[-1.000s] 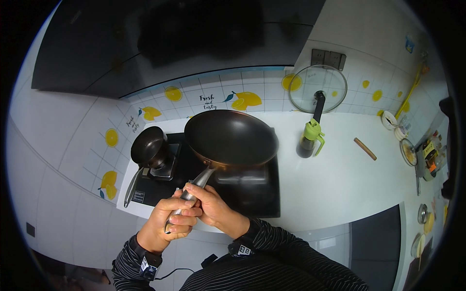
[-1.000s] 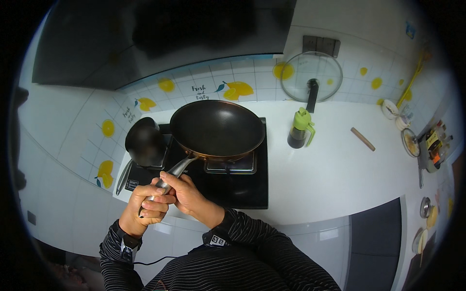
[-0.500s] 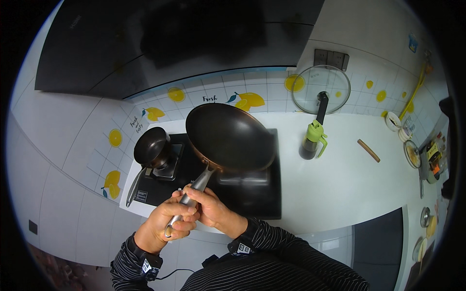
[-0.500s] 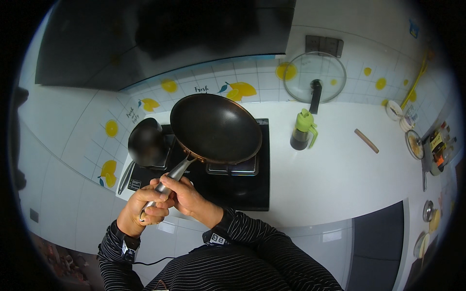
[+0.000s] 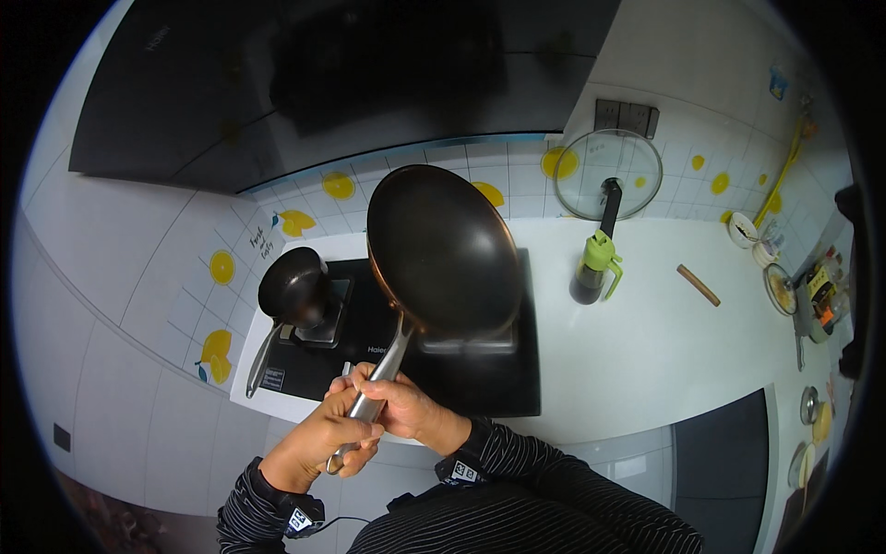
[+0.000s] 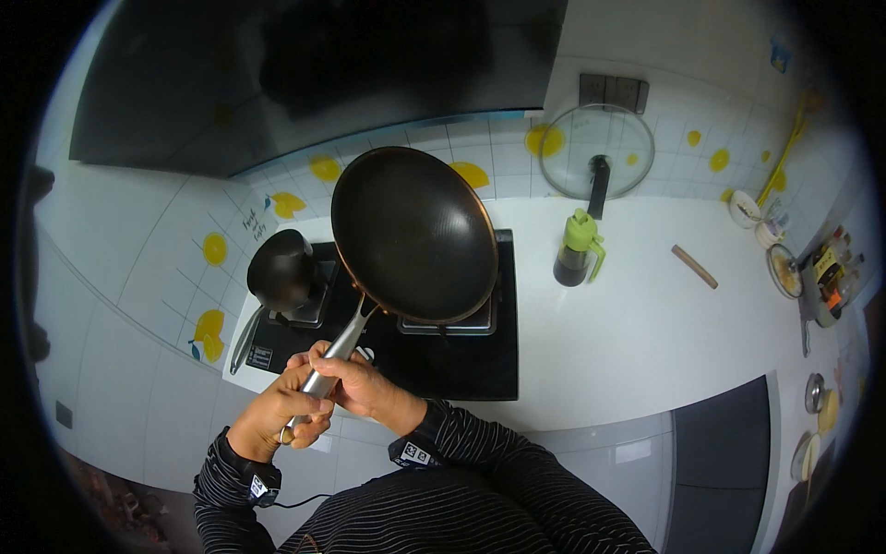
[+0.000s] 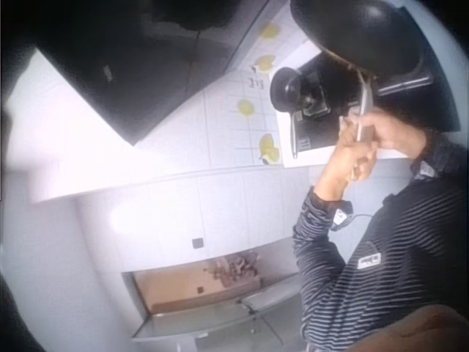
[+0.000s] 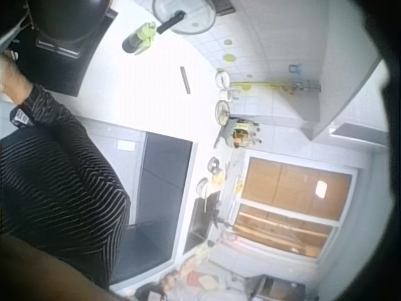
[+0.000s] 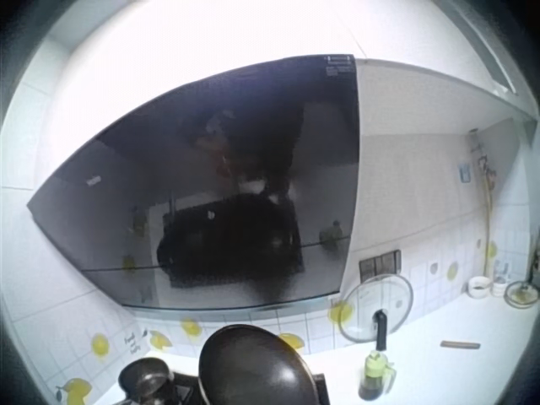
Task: The person pours oil into a frying pan on a gas stove, then stirs a batter in a bowl with chopsticks. They pour the batter into the pan and spread it with a wooden spatula to form a pancake.
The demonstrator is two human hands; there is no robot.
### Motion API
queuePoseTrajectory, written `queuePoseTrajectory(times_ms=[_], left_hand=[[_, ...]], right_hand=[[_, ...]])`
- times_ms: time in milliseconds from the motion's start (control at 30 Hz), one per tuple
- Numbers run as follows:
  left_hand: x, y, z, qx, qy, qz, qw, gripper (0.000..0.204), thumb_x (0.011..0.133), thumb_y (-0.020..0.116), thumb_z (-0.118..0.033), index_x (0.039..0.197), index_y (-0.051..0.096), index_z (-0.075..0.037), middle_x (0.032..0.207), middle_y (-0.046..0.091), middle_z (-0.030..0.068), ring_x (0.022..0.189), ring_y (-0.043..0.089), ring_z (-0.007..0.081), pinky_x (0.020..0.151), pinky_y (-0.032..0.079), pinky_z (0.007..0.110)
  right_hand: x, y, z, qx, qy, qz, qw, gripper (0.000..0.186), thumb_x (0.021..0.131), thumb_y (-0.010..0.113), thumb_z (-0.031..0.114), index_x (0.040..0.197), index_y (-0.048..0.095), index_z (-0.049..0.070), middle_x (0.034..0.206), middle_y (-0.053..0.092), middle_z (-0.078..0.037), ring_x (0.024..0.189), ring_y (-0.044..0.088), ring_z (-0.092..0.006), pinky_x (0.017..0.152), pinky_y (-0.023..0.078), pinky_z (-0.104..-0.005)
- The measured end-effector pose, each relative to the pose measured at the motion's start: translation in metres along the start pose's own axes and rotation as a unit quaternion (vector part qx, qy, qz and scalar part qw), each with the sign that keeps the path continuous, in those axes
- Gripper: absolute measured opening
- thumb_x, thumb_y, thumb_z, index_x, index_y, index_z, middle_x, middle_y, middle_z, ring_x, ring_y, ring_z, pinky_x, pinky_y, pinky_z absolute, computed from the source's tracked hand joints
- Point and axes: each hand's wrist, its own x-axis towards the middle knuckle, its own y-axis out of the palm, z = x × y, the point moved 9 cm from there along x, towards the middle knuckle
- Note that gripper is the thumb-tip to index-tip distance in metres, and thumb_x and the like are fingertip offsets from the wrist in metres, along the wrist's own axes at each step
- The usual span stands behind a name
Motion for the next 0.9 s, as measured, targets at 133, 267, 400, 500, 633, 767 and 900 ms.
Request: queuePoseTrajectory(times_ms=[133,267,400,500,633,767,900], left_hand=[[-0.003,-0.008,0.01,0.046,0.03,-0.003,0.998,0.025,0.073,0.054,0.0,0.097,0.045,0.003,0.052,0.046,0.0067,0.034,0.041,0.0106,0.029,0.033,0.022],[0.002,-0.016,0.031,0.027,0.054,0.028,0.998,0.025,0.074,0.052,0.002,0.098,0.043,0.002,0.052,0.043,0.0048,0.034,0.041,0.0112,0.03,0.034,0.023],[0.013,-0.023,0.057,-0.044,0.102,0.075,0.991,0.018,0.075,0.051,0.004,0.092,0.043,0.001,0.054,0.042,0.0044,0.035,0.04,0.0117,0.029,0.033,0.023],[0.027,-0.027,0.078,-0.12,0.106,0.111,0.981,0.018,0.075,0.054,0.001,0.089,0.042,0.0,0.057,0.042,0.0044,0.035,0.04,0.0111,0.027,0.031,0.023],[0.041,-0.03,0.097,-0.205,0.128,0.126,0.962,0.026,0.073,0.058,-0.005,0.093,0.042,0.0,0.06,0.043,0.0051,0.034,0.039,0.0099,0.026,0.03,0.022],[0.05,-0.029,0.108,-0.244,0.12,0.156,0.949,0.031,0.074,0.058,-0.005,0.1,0.04,-0.003,0.059,0.043,0.0046,0.033,0.039,0.0095,0.026,0.028,0.021],[0.056,-0.03,0.112,-0.279,0.111,0.185,0.936,0.033,0.076,0.057,-0.007,0.103,0.039,-0.003,0.058,0.043,0.0046,0.032,0.039,0.0094,0.025,0.026,0.021]], right_hand=[[-0.001,-0.007,-0.013,-0.037,0.029,-0.003,0.999,0.015,0.077,0.062,0.019,0.079,0.051,0.01,0.103,0.05,-0.012,0.101,0.049,-0.0218,0.091,0.042,-0.0381],[-0.002,-0.021,-0.019,-0.095,0.024,-0.014,0.995,0.014,0.077,0.061,0.017,0.082,0.053,0.007,0.1,0.055,-0.014,0.095,0.055,-0.022,0.087,0.045,-0.0378],[-0.008,-0.037,-0.022,-0.184,0.009,-0.044,0.982,0.012,0.075,0.06,0.016,0.077,0.057,0.004,0.09,0.06,-0.014,0.086,0.059,-0.0209,0.08,0.048,-0.0355],[-0.018,-0.057,-0.021,-0.263,0.009,-0.114,0.958,0.015,0.074,0.06,0.017,0.076,0.06,0.003,0.079,0.062,-0.011,0.075,0.061,-0.0171,0.071,0.05,-0.031],[-0.029,-0.078,-0.022,-0.316,0.029,-0.174,0.932,0.018,0.075,0.061,0.019,0.077,0.062,0.001,0.074,0.063,-0.009,0.065,0.059,-0.0124,0.061,0.049,-0.0255],[-0.04,-0.092,-0.024,-0.333,0.051,-0.227,0.914,0.018,0.077,0.061,0.019,0.077,0.061,0.001,0.073,0.062,-0.008,0.065,0.059,-0.0117,0.061,0.048,-0.0237],[-0.049,-0.1,-0.023,-0.325,0.056,-0.273,0.904,0.019,0.079,0.06,0.019,0.079,0.059,0.0,0.077,0.062,-0.01,0.069,0.059,-0.0143,0.065,0.05,-0.0263]])
